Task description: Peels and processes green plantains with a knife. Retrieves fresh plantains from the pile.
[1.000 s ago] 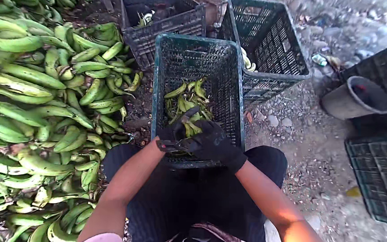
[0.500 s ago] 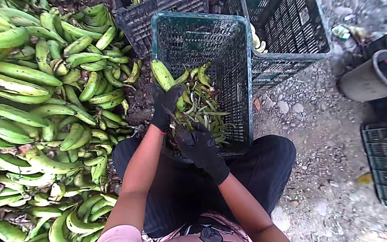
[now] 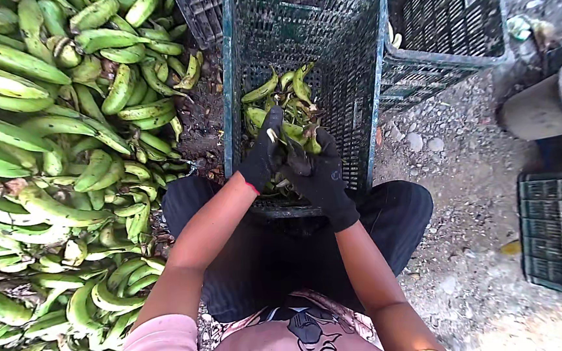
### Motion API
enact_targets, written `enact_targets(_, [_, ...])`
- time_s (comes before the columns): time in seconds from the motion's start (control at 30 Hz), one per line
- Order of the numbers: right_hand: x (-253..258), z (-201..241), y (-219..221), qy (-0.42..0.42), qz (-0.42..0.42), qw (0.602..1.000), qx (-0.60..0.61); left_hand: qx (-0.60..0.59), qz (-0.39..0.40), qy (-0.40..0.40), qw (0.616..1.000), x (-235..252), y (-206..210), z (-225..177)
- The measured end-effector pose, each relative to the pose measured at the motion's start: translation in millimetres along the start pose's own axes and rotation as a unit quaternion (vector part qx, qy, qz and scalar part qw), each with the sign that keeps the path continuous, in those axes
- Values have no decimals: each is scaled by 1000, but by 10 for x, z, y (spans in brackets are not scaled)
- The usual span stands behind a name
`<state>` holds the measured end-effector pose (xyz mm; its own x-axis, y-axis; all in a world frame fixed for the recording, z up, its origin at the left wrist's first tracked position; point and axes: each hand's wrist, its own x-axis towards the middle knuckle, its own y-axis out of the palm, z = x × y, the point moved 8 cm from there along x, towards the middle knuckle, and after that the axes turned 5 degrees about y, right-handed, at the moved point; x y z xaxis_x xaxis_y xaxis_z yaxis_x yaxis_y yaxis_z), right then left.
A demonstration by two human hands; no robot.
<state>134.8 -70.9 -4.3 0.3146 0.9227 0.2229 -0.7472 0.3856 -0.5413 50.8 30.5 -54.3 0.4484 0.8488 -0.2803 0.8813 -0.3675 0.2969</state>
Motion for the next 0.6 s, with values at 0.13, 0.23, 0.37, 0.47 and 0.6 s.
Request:
enact_targets(0.13, [-43, 37, 56, 0, -13, 997, -76, 113, -158, 112, 975, 92, -249, -370])
enact_targets(0.23, [-197, 167, 200, 80, 23, 996, -10, 46, -157, 147, 976, 217, -274, -477])
enact_targets(0.37, [-339, 298, 162, 100, 19, 995, -11, 64, -104, 147, 982, 271, -232, -561])
enact_targets(0.47, [-401, 300, 96, 139, 49, 989, -21, 90, -107, 170, 975, 283, -236, -627])
enact_targets(0.6, [-753, 24, 11, 271, 86, 956, 77, 31, -210, 278, 937, 449, -794, -923])
